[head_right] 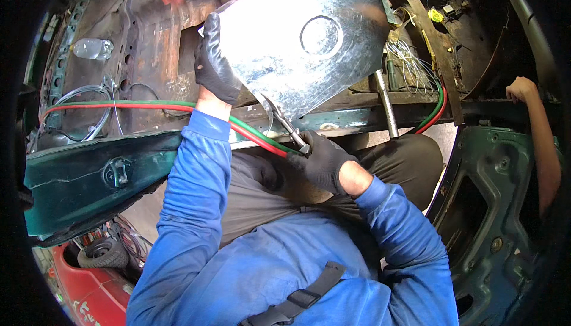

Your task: The person positions a metal sheet inside a car interior, marks it with a marker, and cuts it using tin snips. The person then places the cut piece onto the car floor.

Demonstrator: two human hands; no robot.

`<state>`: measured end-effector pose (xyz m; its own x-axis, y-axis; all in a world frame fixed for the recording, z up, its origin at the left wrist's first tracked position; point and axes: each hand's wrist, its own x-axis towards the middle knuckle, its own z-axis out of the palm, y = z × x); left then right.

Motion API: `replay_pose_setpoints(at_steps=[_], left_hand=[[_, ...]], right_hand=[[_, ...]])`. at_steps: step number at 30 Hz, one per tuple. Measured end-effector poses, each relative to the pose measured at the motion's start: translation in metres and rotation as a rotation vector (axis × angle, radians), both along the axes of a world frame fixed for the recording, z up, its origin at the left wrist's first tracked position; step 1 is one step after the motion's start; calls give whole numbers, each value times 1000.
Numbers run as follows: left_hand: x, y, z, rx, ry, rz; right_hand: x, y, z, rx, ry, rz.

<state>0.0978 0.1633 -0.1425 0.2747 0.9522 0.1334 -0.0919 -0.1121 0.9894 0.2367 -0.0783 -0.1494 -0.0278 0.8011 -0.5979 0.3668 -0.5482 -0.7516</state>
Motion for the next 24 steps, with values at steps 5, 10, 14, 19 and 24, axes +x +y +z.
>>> replay_pose_setpoints(at_steps=[5, 10, 14, 19, 24], left_hand=[[6, 9, -9, -72, -126, 47], [7, 7, -6, -147, -94, 51], [5, 7, -9, -138, -111, 42], [8, 11, -14, -132, -213, 71], [14, 7, -13, -63, -246, 105]], right_hand=[[-8, 1, -11, 116, -131, 0], [-10, -2, -29, 195, -149, -43], [-10, -1, -27, 157, -139, -48], [-6, 6, -16, 122, 23, -52], [4, 20, 3, -70, 286, -46]])
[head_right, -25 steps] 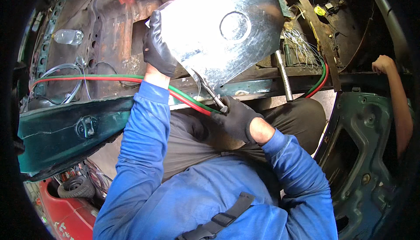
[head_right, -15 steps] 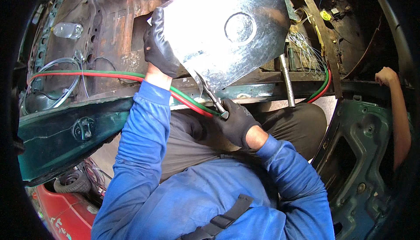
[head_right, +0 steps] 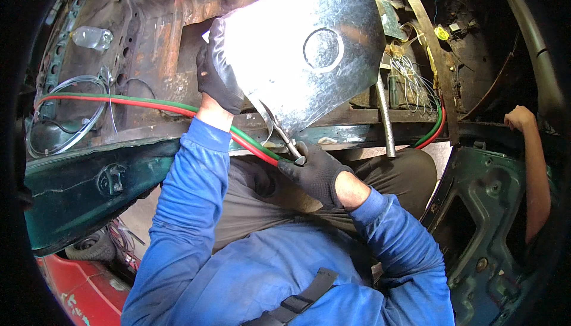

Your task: The person positions a metal sheet inside a car interior, marks it with a marker, and cuts it using tin snips. The person then places the cut piece onto the car floor.

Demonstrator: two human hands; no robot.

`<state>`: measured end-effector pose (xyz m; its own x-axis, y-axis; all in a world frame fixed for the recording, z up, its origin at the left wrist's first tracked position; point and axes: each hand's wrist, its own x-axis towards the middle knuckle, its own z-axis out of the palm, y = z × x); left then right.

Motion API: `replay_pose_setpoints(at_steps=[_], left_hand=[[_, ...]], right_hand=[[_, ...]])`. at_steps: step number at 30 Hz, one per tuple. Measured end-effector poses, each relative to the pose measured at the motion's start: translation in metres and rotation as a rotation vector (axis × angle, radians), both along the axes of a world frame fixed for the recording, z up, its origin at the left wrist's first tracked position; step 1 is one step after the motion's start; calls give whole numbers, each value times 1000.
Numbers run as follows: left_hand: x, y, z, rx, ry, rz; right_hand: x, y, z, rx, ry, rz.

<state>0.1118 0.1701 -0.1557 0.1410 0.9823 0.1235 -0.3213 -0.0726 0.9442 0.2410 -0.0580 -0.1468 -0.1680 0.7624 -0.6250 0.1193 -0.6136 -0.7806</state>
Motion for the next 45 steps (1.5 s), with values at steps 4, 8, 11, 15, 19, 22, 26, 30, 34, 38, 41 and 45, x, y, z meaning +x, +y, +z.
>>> replay_pose_setpoints(at_steps=[4, 8, 11, 15, 19, 22, 26, 30, 34, 38, 41, 45], left_hand=[[-2, 1, 0, 28, 44, 1], [-4, 1, 1, 36, 91, 10], [-10, 1, 0, -16, 132, -8], [-2, -3, 4, -10, 72, 32], [-2, -1, 8, -68, 44, 8], [-5, -3, 5, -115, 44, 11], [-6, -1, 9, -85, 127, -12], [-8, -2, 9, -108, 167, -32], [-9, 9, -2, 75, 214, -50], [-8, 4, 4, -51, 159, -38], [-11, 5, 5, -3, 305, 31], [-12, 5, 8, -29, 319, -22]], right_hand=[[-5, -3, -8, 96, -152, 6], [-9, -13, -32, 443, -452, -3], [-13, -8, -33, 277, -459, -18], [-10, -5, -15, 149, -321, -3], [1, 8, 5, 26, -118, 5], [-3, 8, 6, 61, -93, -9], [-2, 10, -4, 165, -257, 29], [-5, 5, -15, 198, -356, 21], [-8, 2, -33, 257, -463, 26], [-8, 2, -16, 202, -461, 17], [1, 17, 15, 66, -311, 83], [8, 24, 14, 40, -236, 67]])
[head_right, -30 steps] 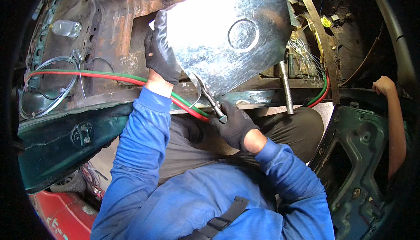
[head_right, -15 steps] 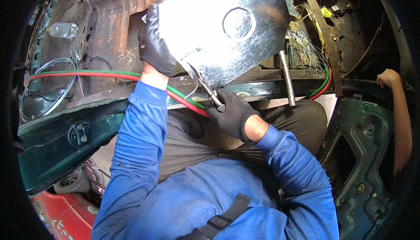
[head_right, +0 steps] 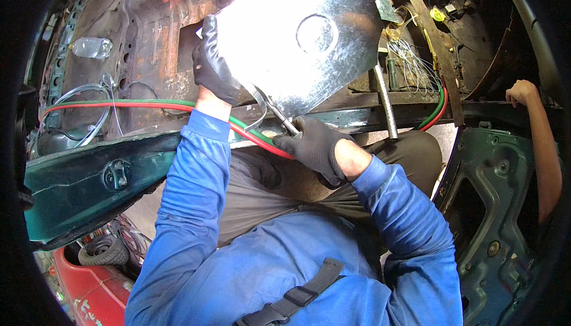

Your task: The person positions a metal sheet inside a car interior, marks it with a marker, and cuts it using tin snips. The person then places the cut piece onto the car floor.

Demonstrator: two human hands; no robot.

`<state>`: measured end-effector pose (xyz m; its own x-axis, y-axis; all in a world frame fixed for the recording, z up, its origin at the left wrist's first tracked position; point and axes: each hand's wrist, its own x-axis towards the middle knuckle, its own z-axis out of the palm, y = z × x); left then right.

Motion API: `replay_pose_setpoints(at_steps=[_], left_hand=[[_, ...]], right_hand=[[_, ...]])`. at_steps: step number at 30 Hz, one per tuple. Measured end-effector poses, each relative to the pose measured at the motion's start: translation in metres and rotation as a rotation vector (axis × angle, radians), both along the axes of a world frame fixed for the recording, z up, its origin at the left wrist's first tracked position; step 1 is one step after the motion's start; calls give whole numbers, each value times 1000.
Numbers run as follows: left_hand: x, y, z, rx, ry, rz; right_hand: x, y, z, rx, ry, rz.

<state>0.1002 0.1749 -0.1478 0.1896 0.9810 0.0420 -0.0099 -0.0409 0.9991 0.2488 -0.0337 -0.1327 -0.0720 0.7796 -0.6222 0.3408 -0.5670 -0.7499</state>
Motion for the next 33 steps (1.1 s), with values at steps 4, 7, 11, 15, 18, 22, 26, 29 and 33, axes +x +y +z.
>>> replay_pose_setpoints(at_steps=[4, 7, 11, 15, 18, 22, 26, 29, 33], left_hand=[[2, 1, -6, 78, -3, 16], [2, -3, 2, -3, -32, 31], [1, -5, 3, -54, -34, -19], [3, -5, -2, 37, -107, 10], [4, -7, 3, -65, -194, 27], [-2, -4, -6, 130, 2, 21], [-1, -5, -5, 135, 3, 36], [-2, -7, -1, 65, -16, -2], [-3, -5, -4, -82, -278, -75]], right_hand=[[-6, -1, 1, -10, 7, -6], [-6, -3, -4, 74, -45, 0], [-10, -10, -27, 159, -219, 21], [-16, -9, -30, 143, -275, 30], [-18, -7, -16, 75, -250, 20], [-12, 7, 8, -54, -88, -22], [-14, 6, 3, 46, -130, -9], [-17, -3, -10, 154, -224, -12], [-22, -4, -21, 175, -235, -12]])
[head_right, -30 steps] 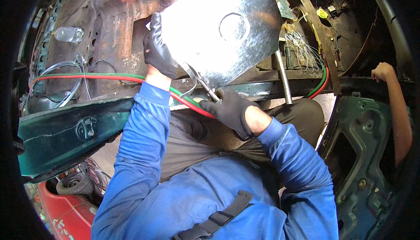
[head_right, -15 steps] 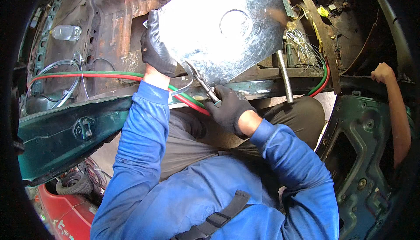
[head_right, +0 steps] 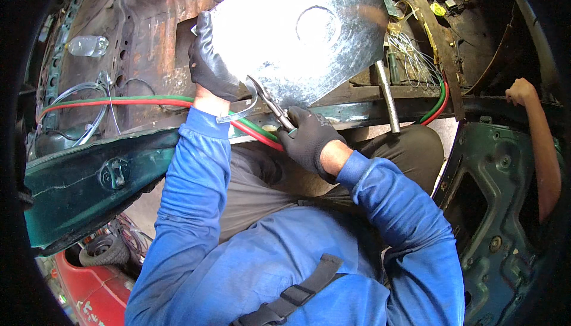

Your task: The person positions a metal sheet inside a car interior, marks it with a marker, and cuts it using tin snips. The person then places the cut piece onto the car floor.

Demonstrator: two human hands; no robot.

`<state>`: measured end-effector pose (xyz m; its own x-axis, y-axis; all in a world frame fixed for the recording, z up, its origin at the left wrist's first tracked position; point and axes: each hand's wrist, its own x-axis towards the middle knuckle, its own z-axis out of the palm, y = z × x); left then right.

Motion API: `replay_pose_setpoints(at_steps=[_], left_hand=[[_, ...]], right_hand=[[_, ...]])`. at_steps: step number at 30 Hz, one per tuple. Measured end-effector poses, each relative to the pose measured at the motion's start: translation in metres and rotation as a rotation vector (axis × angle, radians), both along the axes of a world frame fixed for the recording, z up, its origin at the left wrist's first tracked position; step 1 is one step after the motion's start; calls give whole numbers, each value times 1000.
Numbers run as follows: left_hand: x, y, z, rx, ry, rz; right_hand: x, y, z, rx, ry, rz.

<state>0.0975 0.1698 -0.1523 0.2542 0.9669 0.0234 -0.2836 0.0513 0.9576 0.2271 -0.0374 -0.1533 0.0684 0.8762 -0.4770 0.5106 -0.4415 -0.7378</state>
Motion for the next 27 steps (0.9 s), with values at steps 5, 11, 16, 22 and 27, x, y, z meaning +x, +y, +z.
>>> replay_pose_setpoints(at_steps=[5, 11, 16, 22, 27], left_hand=[[-2, -4, 0, 302, 323, 80], [-1, -10, 8, 218, 228, 26], [-3, -7, 5, 207, 225, 25], [-10, -6, -1, 524, 349, 61], [-15, 9, 9, 289, 60, -42]], right_hand=[[4, 3, 9, -42, 39, -23], [8, 20, 33, -227, 172, 1], [7, 16, 29, -109, 53, 28], [2, 8, 0, 3, 1, 42], [0, -1, -6, 90, -35, -14]])
